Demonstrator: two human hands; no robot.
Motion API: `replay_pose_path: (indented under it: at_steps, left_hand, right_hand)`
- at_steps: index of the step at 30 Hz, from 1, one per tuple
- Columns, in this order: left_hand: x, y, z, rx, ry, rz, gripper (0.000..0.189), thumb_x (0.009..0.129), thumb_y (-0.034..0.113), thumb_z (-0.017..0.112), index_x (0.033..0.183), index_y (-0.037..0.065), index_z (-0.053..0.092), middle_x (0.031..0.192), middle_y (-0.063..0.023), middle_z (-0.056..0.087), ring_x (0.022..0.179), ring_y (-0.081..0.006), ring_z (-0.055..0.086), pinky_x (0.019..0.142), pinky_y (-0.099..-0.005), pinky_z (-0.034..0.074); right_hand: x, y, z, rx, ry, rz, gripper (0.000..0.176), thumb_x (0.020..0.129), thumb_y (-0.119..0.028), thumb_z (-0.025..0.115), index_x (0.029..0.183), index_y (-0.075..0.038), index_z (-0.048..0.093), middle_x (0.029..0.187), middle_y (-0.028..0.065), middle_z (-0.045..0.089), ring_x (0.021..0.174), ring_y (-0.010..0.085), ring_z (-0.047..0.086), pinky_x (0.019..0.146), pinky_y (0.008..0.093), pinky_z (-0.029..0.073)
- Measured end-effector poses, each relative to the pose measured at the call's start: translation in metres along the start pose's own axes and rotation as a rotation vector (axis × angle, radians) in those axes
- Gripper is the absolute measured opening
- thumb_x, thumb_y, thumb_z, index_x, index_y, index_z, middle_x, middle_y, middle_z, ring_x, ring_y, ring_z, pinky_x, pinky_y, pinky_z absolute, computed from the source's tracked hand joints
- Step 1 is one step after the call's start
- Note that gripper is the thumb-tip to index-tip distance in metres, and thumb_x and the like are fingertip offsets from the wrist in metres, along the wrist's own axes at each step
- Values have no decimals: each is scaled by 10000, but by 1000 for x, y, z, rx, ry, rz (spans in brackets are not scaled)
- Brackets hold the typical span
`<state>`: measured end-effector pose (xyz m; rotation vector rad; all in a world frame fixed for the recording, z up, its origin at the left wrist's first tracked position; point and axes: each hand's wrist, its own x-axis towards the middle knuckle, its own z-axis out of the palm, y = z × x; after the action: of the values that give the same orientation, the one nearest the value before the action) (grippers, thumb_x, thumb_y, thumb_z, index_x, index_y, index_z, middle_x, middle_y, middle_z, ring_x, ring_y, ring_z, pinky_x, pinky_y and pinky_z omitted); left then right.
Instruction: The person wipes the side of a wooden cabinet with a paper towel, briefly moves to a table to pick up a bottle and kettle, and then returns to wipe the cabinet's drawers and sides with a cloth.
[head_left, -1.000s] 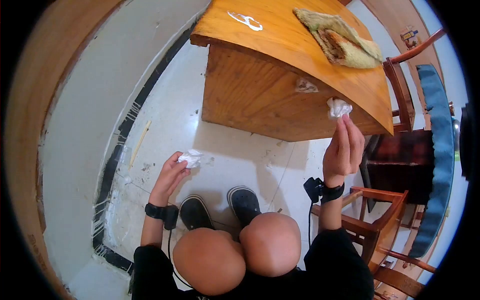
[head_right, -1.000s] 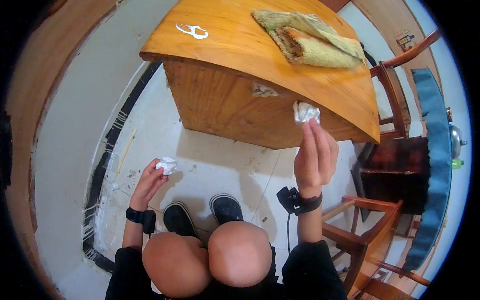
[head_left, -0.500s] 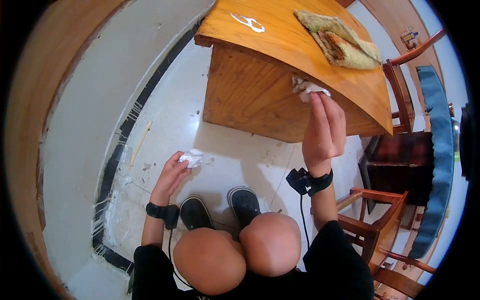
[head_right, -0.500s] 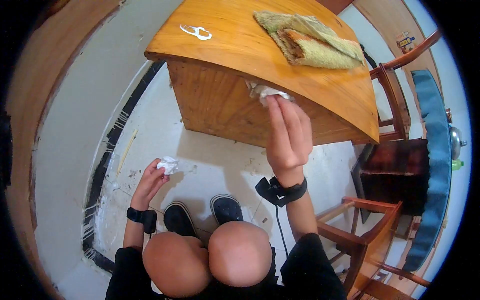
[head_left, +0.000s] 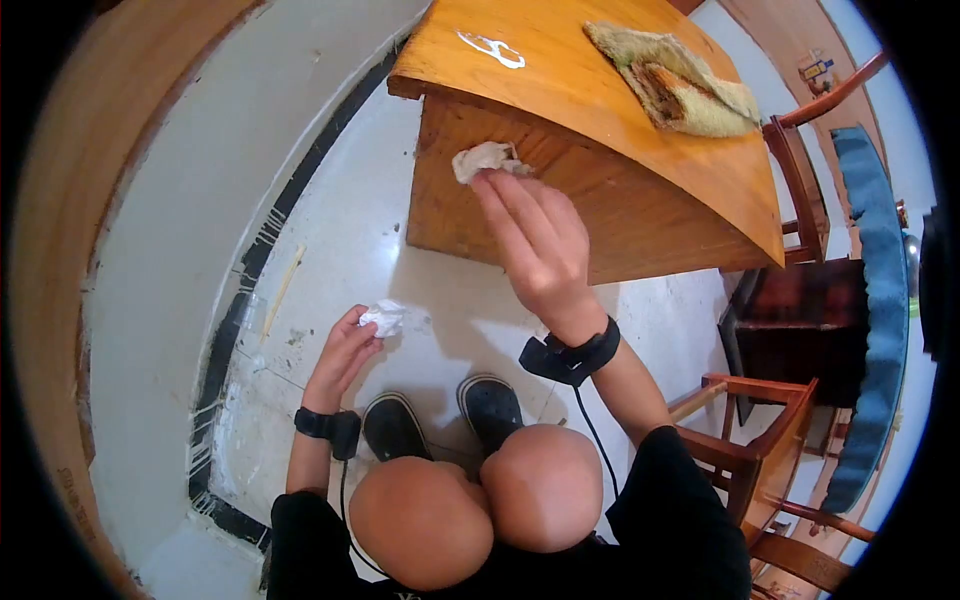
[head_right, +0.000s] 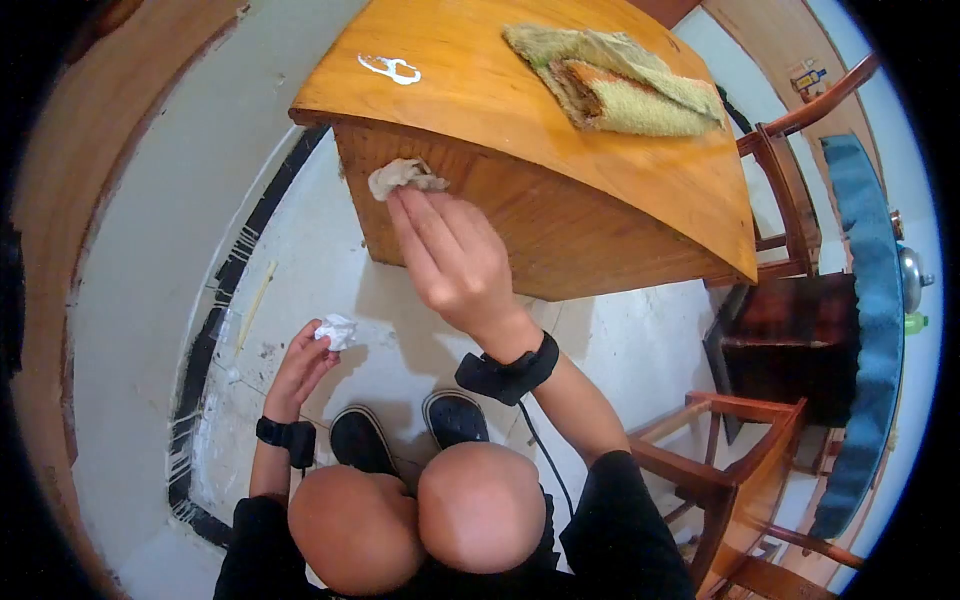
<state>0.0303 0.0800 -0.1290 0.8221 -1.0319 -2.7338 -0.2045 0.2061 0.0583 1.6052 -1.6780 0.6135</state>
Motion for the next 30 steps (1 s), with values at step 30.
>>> replay_pose_path:
  at_steps: [30]
  left_hand:
    - [3,-4,-15,-34,6,34,206,932,89,565,1128,64,507,961,-36,598,787,-95,553,719,-250,480]
  right_hand:
    - [-19,-18,19,101,-100,0,292,659,-15,623,936,72,647,1006,164,628,843,250,620,676,317,506]
